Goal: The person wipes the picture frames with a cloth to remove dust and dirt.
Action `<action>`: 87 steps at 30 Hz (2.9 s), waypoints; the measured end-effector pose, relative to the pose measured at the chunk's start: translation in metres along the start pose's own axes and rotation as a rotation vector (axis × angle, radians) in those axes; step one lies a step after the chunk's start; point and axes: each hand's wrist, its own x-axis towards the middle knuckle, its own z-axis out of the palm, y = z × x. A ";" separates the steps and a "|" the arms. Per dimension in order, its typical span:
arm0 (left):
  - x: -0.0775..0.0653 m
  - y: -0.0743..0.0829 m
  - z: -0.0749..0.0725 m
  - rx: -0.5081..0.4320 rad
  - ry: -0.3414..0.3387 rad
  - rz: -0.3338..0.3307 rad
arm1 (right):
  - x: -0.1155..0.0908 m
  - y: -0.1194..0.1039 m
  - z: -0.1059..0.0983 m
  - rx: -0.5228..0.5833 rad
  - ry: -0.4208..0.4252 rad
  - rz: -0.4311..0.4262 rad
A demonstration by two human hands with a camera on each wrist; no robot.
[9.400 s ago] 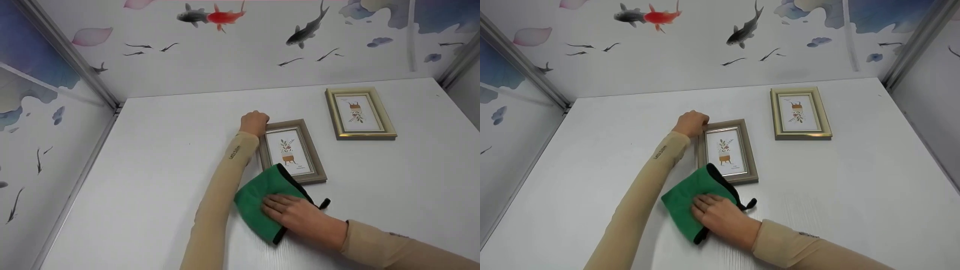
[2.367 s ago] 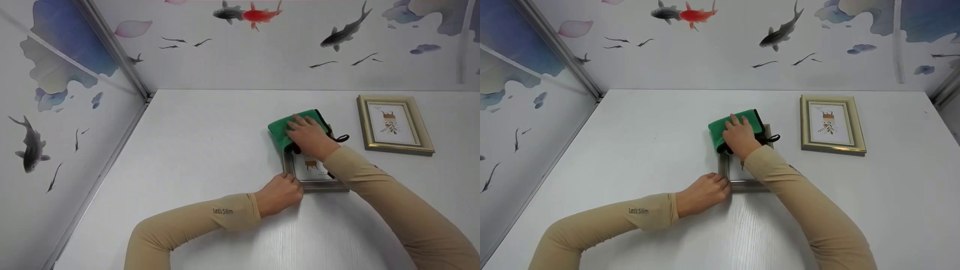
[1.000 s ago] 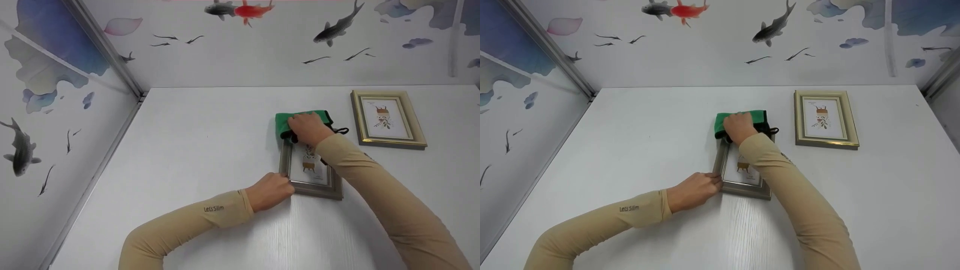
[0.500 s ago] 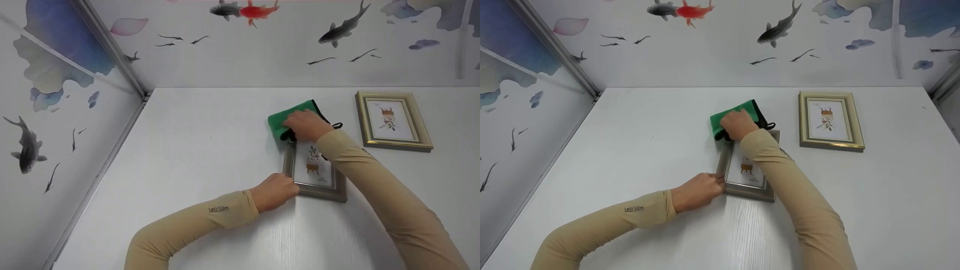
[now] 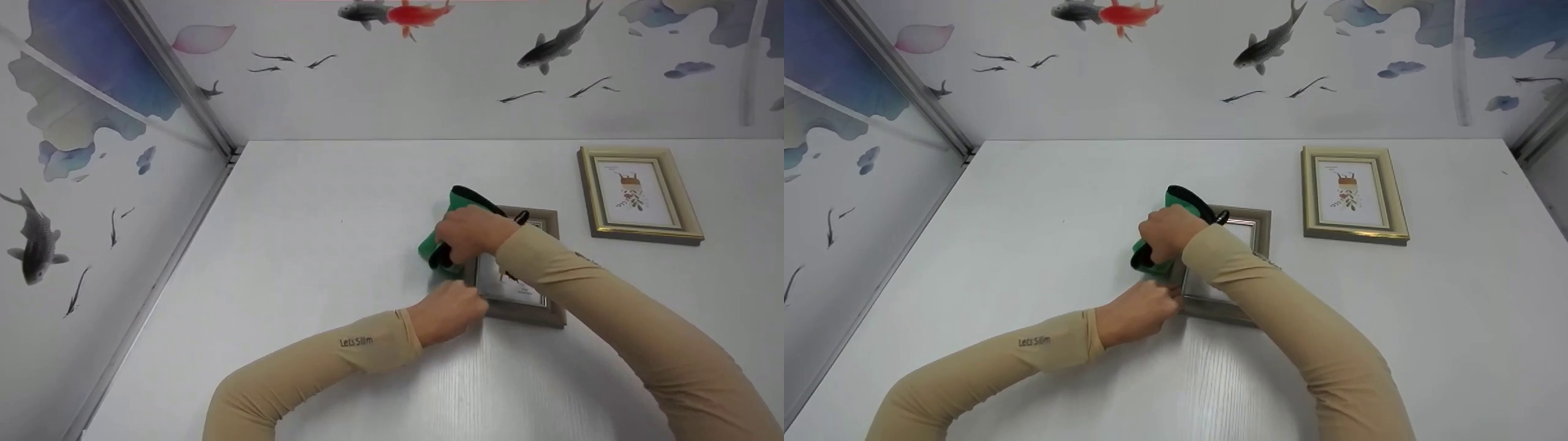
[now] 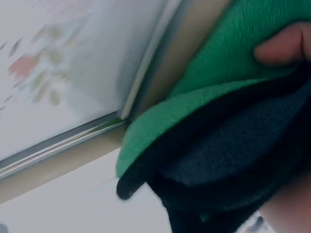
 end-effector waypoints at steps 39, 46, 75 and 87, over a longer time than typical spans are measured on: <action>0.004 0.004 -0.002 0.038 0.025 -0.061 | -0.092 0.037 -0.014 0.172 0.310 -0.084; 0.013 -0.006 -0.001 0.037 0.041 -0.083 | -0.150 0.061 -0.029 0.218 0.397 0.079; 0.082 -0.110 0.004 -0.138 0.004 -0.393 | -0.205 0.003 0.082 0.007 0.261 0.243; 0.069 -0.119 0.011 -0.388 0.027 -0.460 | -0.206 0.031 0.067 0.116 0.268 0.241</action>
